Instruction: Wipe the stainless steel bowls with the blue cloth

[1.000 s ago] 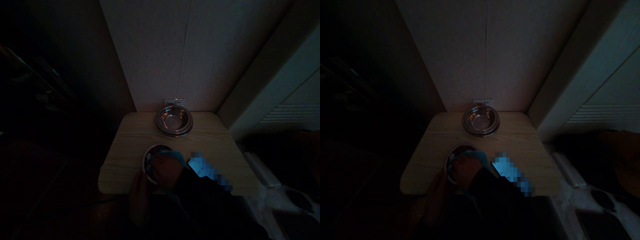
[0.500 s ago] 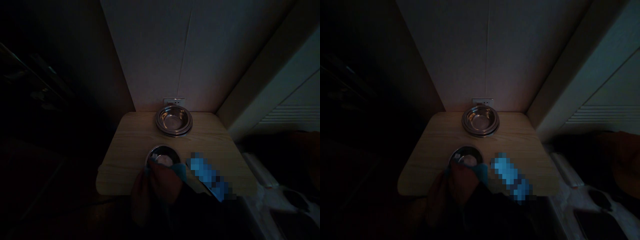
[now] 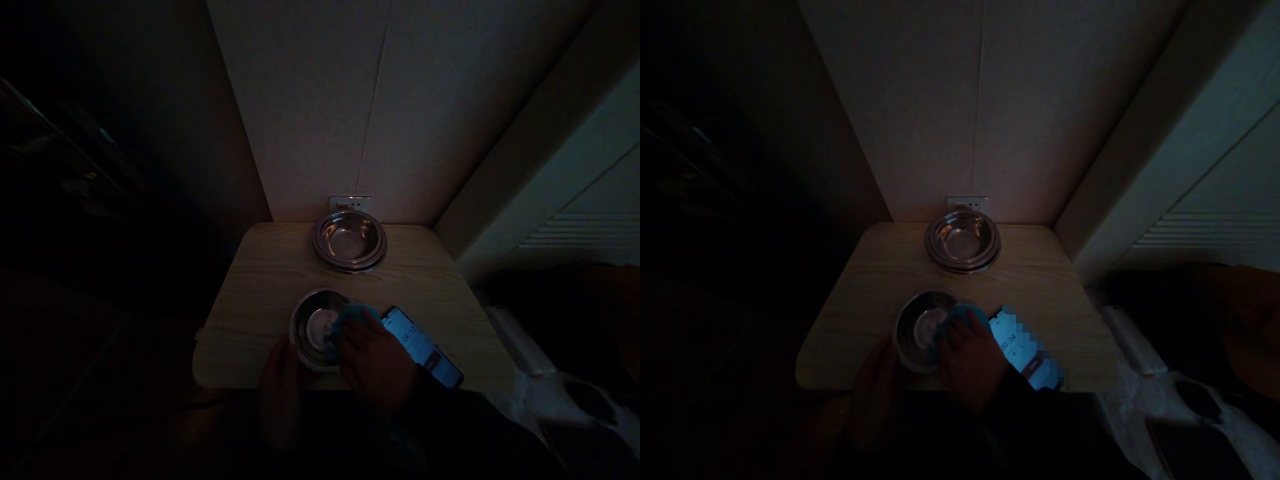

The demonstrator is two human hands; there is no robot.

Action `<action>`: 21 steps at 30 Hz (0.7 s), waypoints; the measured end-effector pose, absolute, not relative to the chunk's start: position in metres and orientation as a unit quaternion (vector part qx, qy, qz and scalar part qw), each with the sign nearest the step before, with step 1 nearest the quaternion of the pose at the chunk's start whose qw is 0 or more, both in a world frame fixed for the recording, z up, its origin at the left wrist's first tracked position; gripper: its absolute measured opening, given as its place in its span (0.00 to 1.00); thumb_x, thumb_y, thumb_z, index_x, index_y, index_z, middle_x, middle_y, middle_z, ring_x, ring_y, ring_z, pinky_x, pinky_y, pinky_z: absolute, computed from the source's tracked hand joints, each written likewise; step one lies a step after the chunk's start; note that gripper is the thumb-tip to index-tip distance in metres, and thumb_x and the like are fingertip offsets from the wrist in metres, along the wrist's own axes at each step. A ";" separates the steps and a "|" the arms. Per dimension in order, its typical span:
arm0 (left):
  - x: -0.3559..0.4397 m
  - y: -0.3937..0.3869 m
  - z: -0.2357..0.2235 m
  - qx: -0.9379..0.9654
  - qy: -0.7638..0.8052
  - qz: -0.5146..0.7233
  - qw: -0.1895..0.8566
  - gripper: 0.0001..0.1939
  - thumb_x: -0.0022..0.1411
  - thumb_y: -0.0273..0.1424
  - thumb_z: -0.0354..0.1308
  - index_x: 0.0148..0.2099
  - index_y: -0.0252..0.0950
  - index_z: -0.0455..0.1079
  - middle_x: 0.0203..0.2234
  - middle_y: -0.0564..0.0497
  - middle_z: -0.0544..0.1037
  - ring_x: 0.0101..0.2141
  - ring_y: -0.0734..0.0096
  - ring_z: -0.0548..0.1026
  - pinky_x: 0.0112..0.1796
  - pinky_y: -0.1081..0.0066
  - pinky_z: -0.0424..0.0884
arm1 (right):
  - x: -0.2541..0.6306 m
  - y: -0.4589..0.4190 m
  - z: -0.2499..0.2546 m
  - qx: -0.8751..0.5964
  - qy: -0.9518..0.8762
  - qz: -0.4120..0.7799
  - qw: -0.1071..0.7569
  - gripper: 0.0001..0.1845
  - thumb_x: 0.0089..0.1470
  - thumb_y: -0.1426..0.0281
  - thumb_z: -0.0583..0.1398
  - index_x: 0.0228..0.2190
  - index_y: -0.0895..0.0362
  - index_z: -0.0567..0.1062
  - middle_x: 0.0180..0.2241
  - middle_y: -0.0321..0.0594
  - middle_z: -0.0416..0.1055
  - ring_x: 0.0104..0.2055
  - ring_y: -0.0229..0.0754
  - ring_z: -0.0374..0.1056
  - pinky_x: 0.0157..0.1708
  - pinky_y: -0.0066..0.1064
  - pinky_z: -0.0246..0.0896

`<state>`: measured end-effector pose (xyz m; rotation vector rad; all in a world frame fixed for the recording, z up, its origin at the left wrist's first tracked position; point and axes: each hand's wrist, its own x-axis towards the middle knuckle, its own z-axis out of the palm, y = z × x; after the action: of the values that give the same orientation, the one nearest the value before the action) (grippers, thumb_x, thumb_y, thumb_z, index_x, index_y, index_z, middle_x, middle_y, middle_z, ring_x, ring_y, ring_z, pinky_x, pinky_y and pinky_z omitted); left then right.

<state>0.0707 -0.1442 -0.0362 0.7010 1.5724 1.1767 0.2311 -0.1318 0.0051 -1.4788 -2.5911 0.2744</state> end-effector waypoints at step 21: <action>0.067 -0.137 -0.031 0.325 0.673 0.420 0.515 0.22 0.55 0.42 0.55 0.48 0.34 0.70 0.47 0.42 0.75 0.48 0.55 0.72 0.44 0.64 0.70 | 0.195 -0.089 -0.008 -0.346 -0.918 0.151 0.122 0.21 0.58 0.70 0.51 0.53 0.62 0.65 0.61 0.45 0.52 0.62 0.47 0.48 0.60 0.41 0.45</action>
<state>0.0675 -0.1365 -0.0311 0.7809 1.6175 1.0096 0.1950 -0.0895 -0.0077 -1.0096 -2.6797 0.4408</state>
